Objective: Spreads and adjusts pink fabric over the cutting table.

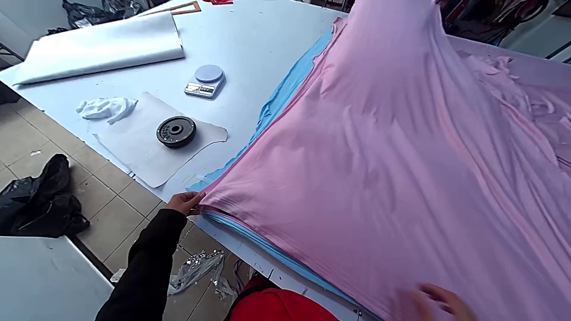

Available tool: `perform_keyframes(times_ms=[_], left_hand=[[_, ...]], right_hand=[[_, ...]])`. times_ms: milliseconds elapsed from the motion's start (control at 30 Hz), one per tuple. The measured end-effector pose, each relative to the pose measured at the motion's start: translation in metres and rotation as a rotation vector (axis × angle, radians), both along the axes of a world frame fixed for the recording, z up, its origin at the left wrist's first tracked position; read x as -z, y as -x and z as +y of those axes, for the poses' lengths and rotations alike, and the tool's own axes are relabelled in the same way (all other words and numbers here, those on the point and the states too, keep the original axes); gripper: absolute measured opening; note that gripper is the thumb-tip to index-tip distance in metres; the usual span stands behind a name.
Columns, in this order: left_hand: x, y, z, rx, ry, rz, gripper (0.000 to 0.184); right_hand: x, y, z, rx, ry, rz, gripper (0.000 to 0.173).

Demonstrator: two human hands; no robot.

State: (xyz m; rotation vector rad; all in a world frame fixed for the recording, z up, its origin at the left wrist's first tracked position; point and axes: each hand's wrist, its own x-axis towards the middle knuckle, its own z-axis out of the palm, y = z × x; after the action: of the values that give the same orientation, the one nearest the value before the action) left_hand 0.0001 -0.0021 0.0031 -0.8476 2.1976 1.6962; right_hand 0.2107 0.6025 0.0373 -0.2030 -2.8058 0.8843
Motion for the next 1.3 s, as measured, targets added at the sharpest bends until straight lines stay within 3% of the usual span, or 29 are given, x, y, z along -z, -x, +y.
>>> perform_keyframes(times_ms=[100, 200, 333, 500, 667, 933, 1133, 1300], left_hand=[[-0.004, -0.001, -0.005, 0.004, -0.03, 0.049, 0.02], [-0.016, -0.002, -0.007, 0.001, -0.043, 0.086, 0.018], [-0.023, -0.005, -0.012, 0.002, -0.057, 0.101, 0.018], [-0.008, -0.007, -0.016, 0.004, -0.045, 0.079, 0.02], [0.003, -0.009, -0.017, 0.024, -0.034, 0.024, 0.022], [0.013, -0.009, -0.016, 0.042, -0.04, 0.012, 0.022], [0.015, -0.01, -0.017, 0.023, -0.031, 0.002, 0.023], [0.011, -0.008, -0.017, 0.024, -0.028, 0.02, 0.023]], right_hand=[[0.037, 0.027, -0.086, -0.206, -0.108, 0.006, 0.035], [0.06, 0.029, -0.109, -0.214, -0.224, 0.043, 0.028], [0.064, 0.022, -0.103, -0.201, -0.218, 0.035, 0.026], [0.068, 0.014, -0.094, -0.193, -0.224, 0.065, 0.034], [0.069, 0.008, -0.093, -0.182, -0.256, 0.117, 0.027], [0.07, 0.003, -0.089, -0.175, -0.231, 0.13, 0.033], [0.077, 0.002, -0.087, -0.201, -0.244, 0.166, 0.027], [0.065, 0.001, -0.091, -0.153, -0.124, 0.225, 0.028]])
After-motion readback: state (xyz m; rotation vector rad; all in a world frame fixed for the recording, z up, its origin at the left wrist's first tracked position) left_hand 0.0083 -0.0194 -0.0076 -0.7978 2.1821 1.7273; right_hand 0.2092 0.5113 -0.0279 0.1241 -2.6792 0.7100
